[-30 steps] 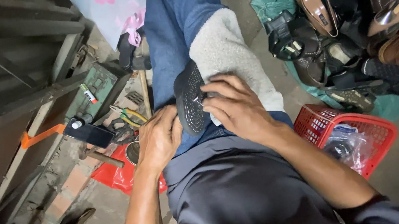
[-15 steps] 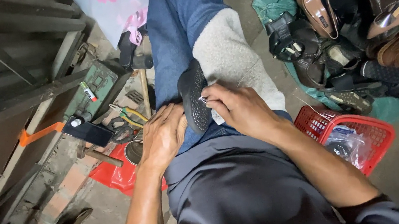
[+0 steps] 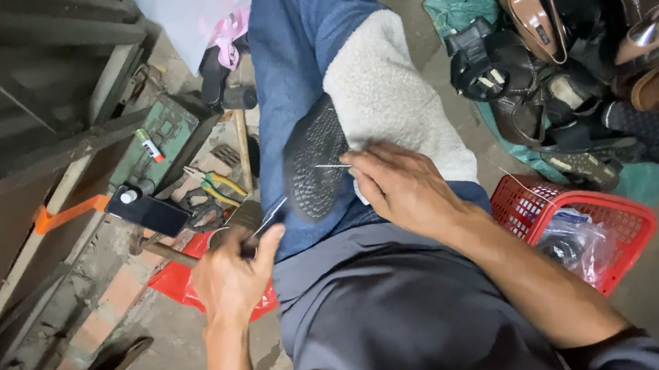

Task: Manually stitching the sole of a shoe using a needle and thread while sitting on the floor.

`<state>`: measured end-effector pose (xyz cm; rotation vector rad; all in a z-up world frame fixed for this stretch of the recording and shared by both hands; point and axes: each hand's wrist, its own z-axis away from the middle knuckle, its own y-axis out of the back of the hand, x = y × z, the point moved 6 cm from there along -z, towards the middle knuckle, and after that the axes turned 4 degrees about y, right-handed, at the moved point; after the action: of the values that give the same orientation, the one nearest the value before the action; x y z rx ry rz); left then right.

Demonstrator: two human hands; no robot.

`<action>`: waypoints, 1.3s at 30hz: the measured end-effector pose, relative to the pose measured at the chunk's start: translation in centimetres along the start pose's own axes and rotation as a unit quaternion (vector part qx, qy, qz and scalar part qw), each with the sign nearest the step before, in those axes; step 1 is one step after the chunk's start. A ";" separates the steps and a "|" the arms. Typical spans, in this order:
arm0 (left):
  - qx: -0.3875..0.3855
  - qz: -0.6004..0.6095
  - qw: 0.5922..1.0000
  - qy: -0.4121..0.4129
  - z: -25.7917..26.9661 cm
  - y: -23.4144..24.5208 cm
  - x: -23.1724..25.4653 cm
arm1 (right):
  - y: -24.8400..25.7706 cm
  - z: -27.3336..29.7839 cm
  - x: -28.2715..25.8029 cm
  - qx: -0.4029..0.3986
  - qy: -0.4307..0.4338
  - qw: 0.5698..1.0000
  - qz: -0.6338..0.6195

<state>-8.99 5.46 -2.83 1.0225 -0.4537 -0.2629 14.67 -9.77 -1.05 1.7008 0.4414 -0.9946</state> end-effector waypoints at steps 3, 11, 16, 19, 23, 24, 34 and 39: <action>0.028 0.050 0.998 -0.030 -0.4 -0.1 2.9 | -0.5 0.5 -0.1 -0.023 -0.005 0.999 -0.024; 0.033 0.378 0.923 -0.058 -1.0 -1.7 4.8 | 2.4 1.6 -1.6 -0.019 -0.017 0.942 -0.334; 0.066 0.399 0.912 -0.074 -0.6 -0.4 4.8 | 1.3 0.4 -2.6 0.013 -0.025 0.932 -0.361; 0.113 0.364 0.914 -0.136 -0.3 1.9 6.8 | -0.4 0.1 -2.6 -0.035 -0.063 0.995 -0.071; 0.126 0.316 0.918 -0.205 -0.2 2.6 9.4 | 0.1 1.6 -1.0 -0.004 -0.048 0.997 0.057; 0.125 0.295 0.921 -0.224 -0.5 2.5 10.3 | 0.3 1.9 -0.3 -0.036 -0.073 0.995 0.051; 0.082 0.272 0.930 -0.233 -0.9 2.0 12.0 | 2.3 0.8 0.8 -0.068 -0.067 0.992 -0.087; -0.019 0.409 0.909 -0.086 -3.0 -1.9 9.3 | 2.7 0.0 -0.4 -0.073 -0.046 0.993 -0.079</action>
<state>0.59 2.89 -3.60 0.6958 -0.9892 0.3951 16.33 -10.72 0.89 1.5008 0.5808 -1.1224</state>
